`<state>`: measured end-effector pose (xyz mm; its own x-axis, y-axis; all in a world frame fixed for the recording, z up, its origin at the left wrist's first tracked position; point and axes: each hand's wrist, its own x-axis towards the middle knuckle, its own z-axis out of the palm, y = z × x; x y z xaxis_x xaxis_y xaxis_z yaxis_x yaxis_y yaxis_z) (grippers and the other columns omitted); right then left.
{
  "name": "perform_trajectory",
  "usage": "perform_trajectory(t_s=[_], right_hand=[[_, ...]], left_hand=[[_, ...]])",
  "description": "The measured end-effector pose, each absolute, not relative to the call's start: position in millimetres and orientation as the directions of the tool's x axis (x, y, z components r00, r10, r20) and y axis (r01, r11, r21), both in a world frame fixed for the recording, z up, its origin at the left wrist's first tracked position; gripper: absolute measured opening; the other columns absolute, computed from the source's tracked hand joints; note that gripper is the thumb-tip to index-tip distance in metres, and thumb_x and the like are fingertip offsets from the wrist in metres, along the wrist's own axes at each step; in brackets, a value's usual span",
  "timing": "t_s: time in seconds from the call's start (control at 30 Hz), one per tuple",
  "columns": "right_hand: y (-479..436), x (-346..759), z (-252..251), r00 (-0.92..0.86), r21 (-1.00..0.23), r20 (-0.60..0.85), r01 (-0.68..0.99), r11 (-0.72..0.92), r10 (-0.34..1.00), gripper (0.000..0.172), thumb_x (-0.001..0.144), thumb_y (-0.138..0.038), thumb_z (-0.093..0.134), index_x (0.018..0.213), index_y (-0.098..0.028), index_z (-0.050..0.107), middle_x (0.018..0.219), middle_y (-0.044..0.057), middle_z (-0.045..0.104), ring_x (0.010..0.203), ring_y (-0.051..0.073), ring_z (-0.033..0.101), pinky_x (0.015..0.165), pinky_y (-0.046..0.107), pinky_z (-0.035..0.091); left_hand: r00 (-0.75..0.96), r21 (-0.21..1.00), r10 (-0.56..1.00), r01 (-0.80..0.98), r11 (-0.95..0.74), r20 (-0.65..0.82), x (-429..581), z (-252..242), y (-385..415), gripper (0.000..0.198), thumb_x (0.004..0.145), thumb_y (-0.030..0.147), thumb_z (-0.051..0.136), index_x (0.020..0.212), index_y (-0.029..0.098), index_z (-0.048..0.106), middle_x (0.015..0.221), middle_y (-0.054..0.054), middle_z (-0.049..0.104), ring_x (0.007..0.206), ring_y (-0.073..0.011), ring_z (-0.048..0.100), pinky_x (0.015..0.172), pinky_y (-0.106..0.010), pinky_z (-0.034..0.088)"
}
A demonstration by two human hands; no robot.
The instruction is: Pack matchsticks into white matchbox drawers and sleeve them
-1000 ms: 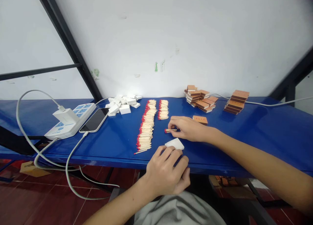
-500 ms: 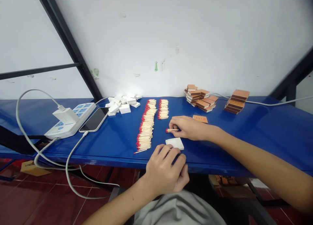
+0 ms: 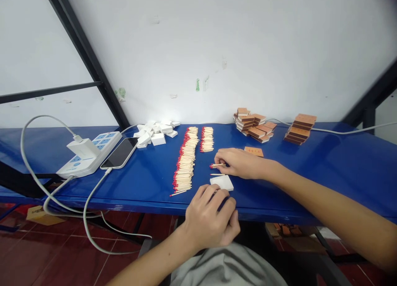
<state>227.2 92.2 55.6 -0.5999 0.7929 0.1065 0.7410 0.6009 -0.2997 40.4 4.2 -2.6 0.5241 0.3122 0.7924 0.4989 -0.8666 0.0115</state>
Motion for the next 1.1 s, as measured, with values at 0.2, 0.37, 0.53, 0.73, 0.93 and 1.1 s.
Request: perform_trajectory(t_s=[0.2, 0.37, 0.53, 0.73, 0.93, 1.1], right_hand=[[91.3, 227.1, 55.1, -0.618, -0.273, 0.111, 0.734, 0.622, 0.778, 0.014, 0.094, -0.031, 0.052, 0.087, -0.019, 0.056, 0.09, 0.004, 0.062, 0.072, 0.015, 0.051, 0.062, 0.027, 0.032], [92.4, 229.3, 54.8, -0.64, -0.302, 0.131, 0.702, 0.645, 0.757, 0.013, 0.094, -0.028, 0.051, 0.086, -0.019, 0.055, 0.088, 0.004, 0.062, 0.072, 0.015, 0.05, 0.063, 0.027, 0.033], [92.0, 231.4, 57.6, -0.621, -0.362, 0.132, 0.695, 0.621, 0.773, 0.014, 0.093, -0.03, 0.052, 0.086, -0.018, 0.057, 0.083, 0.004, 0.062, 0.07, 0.015, 0.05, 0.063, 0.027, 0.034], [87.9, 229.4, 66.5, -0.637, -0.416, 0.154, 0.652, 0.634, 0.756, 0.018, 0.093, -0.031, 0.051, 0.085, -0.017, 0.06, 0.079, 0.003, 0.062, 0.067, 0.013, 0.05, 0.062, 0.026, 0.035], [82.5, 228.6, 76.9, -0.629, -0.468, 0.091, 0.658, 0.59, 0.772, 0.018, 0.09, -0.031, 0.055, 0.083, -0.016, 0.062, 0.074, 0.002, 0.062, 0.063, 0.012, 0.049, 0.059, 0.025, 0.035], [73.2, 227.8, 86.4, -0.689, -0.56, 0.005, 0.598, 0.573, 0.724, 0.019, 0.087, -0.032, 0.057, 0.08, -0.017, 0.065, 0.069, 0.0, 0.062, 0.061, 0.011, 0.049, 0.055, 0.023, 0.037]], left_hand=[[0.52, 0.005, 0.308, 0.503, -0.864, 0.796, 41.1, -4.1, 5.2, 0.014, 0.082, 0.02, 0.053, 0.086, 0.016, 0.067, 0.086, -0.008, 0.068, 0.083, -0.0236, 0.059, 0.074, -0.039, 0.05], [0.52, 0.01, 0.313, 0.504, -0.863, 0.795, 41.0, -2.9, 4.7, 0.014, 0.081, 0.019, 0.054, 0.085, 0.016, 0.066, 0.087, -0.008, 0.068, 0.081, -0.0234, 0.059, 0.072, -0.038, 0.05], [0.515, 0.014, 0.321, 0.514, -0.858, 0.795, 41.5, -0.9, 3.4, 0.015, 0.082, 0.019, 0.052, 0.085, 0.016, 0.067, 0.086, -0.009, 0.067, 0.082, -0.0229, 0.059, 0.071, -0.038, 0.051], [0.515, 0.019, 0.321, 0.508, -0.861, 0.795, 41.7, -2.7, 3.8, 0.014, 0.082, 0.019, 0.053, 0.086, 0.016, 0.066, 0.087, -0.009, 0.068, 0.083, -0.0235, 0.059, 0.074, -0.039, 0.05], [0.512, 0.025, 0.322, 0.505, -0.863, 0.796, 41.8, -1.4, 3.9, 0.013, 0.08, 0.018, 0.055, 0.086, 0.015, 0.066, 0.086, -0.008, 0.068, 0.082, -0.0235, 0.059, 0.072, -0.038, 0.05], [0.432, 0.041, 0.249, 0.435, -0.9, 0.867, 41.6, -3.2, 4.3, 0.011, 0.076, 0.014, 0.055, 0.081, 0.017, 0.065, 0.081, -0.006, 0.068, 0.08, -0.0218, 0.06, 0.07, -0.036, 0.05]])
